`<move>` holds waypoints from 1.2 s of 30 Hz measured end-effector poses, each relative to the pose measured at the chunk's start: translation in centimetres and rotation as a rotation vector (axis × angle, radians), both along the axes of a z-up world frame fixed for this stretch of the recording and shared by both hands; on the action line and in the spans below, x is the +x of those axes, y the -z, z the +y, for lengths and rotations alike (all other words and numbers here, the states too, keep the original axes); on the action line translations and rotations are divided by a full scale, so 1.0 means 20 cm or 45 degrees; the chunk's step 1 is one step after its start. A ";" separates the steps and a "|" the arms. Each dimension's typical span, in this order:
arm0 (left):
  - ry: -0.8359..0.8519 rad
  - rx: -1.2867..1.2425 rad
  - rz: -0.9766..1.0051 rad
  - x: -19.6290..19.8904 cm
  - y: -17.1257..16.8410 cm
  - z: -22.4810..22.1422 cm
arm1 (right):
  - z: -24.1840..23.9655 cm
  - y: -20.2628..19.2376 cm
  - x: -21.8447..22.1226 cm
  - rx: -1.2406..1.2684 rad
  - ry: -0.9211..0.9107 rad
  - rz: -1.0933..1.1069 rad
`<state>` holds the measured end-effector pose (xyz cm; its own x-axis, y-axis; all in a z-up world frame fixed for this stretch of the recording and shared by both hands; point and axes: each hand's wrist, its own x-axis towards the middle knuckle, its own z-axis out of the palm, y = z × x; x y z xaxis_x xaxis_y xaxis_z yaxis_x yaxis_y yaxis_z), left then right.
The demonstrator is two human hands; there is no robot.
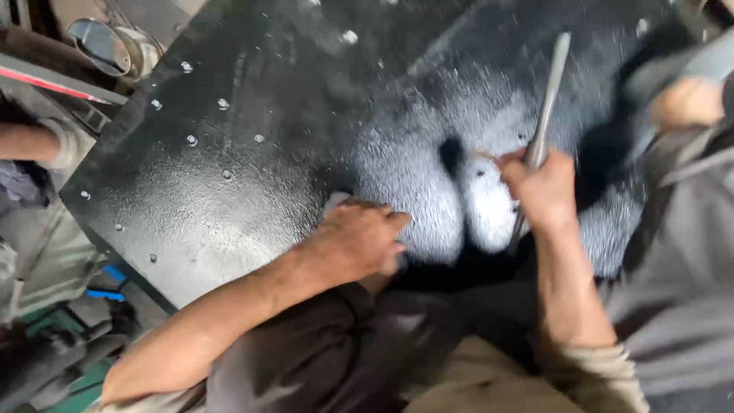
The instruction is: The person manually taps threads into pre-drilled holes on a large black metal plate using a tap wrench.
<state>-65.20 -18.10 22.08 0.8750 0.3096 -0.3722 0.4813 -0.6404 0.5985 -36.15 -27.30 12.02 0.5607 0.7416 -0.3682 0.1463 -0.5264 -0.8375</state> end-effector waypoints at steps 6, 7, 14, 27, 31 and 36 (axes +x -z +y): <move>-0.095 0.128 0.177 -0.10 -0.08 0.03 | 0.06 0.06 0.42 -0.331 -0.329 -0.410; -0.086 0.131 0.181 -0.07 -0.10 0.06 | 0.09 0.13 0.48 -0.330 -0.320 -0.405; -0.129 -0.011 0.243 0.10 -0.17 0.18 | 0.12 0.43 0.65 -0.373 -0.515 -0.688; -0.271 -0.389 0.044 0.73 0.91 -0.01 | 0.32 0.31 0.60 -0.594 -1.104 -0.779; -0.516 -0.447 -0.068 0.90 1.19 -0.15 | 0.34 0.31 0.61 -0.651 -1.149 -0.755; -0.907 -0.665 -0.214 1.02 1.35 -0.20 | 0.35 0.33 0.69 -0.725 -1.496 -0.765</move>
<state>-44.86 -22.10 -5.00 0.5958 0.6272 -0.5017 0.5399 0.1497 0.8283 -22.31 -20.39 5.36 -0.0876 0.7103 -0.6984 0.9725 -0.0909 -0.2144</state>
